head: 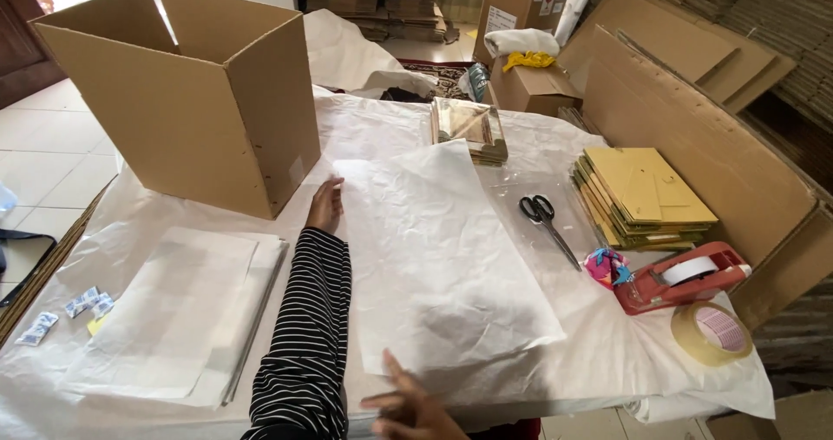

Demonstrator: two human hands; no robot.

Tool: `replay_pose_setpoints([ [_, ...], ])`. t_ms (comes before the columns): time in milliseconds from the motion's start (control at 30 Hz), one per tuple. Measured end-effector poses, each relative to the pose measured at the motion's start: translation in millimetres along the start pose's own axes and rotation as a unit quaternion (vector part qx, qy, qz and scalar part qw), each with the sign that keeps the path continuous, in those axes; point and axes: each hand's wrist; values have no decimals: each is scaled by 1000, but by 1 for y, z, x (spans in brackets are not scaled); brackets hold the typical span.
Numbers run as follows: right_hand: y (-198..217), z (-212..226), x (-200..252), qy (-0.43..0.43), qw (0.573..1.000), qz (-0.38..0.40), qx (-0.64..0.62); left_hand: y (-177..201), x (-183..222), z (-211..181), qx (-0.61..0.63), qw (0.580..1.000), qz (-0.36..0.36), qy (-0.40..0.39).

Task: A person carefully wraps a small picture frame in white tissue paper at a packaging station.

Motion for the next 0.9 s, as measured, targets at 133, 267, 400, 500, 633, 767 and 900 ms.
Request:
replay_pose_setpoints([
  [133, 8, -25, -64, -110, 961, 123, -220, -33, 45, -58, -143, 988, 36, 48],
  [267, -4, 78, 30, -103, 990, 51, 86, -31, 40, -49, -358, 932, 59, -4],
  [400, 28, 141, 60, 217, 909, -69, 348, -34, 45, -50, -406, 910, 69, -38],
  [500, 88, 180, 23, 285, 852, -145, 415, -10, 20, -3, -390, 911, 79, -108],
  [633, 158, 230, -25, 227, 877, -224, 358, -5, 11, 14, -395, 907, 84, -120],
  [767, 258, 258, -121, 160, 938, -277, 130, 3, 1, 32, -419, 890, 95, -156],
  [900, 330, 268, -202, 135, 912, -386, -36, -2, 5, 28, -452, 876, 106, -133],
])
Point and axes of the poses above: each hand's wrist, its own x-axis away from the middle knuckle, its own y-axis out of the back of the hand, z = x × y, and after that the axes turned 12 degrees about -y, right-handed
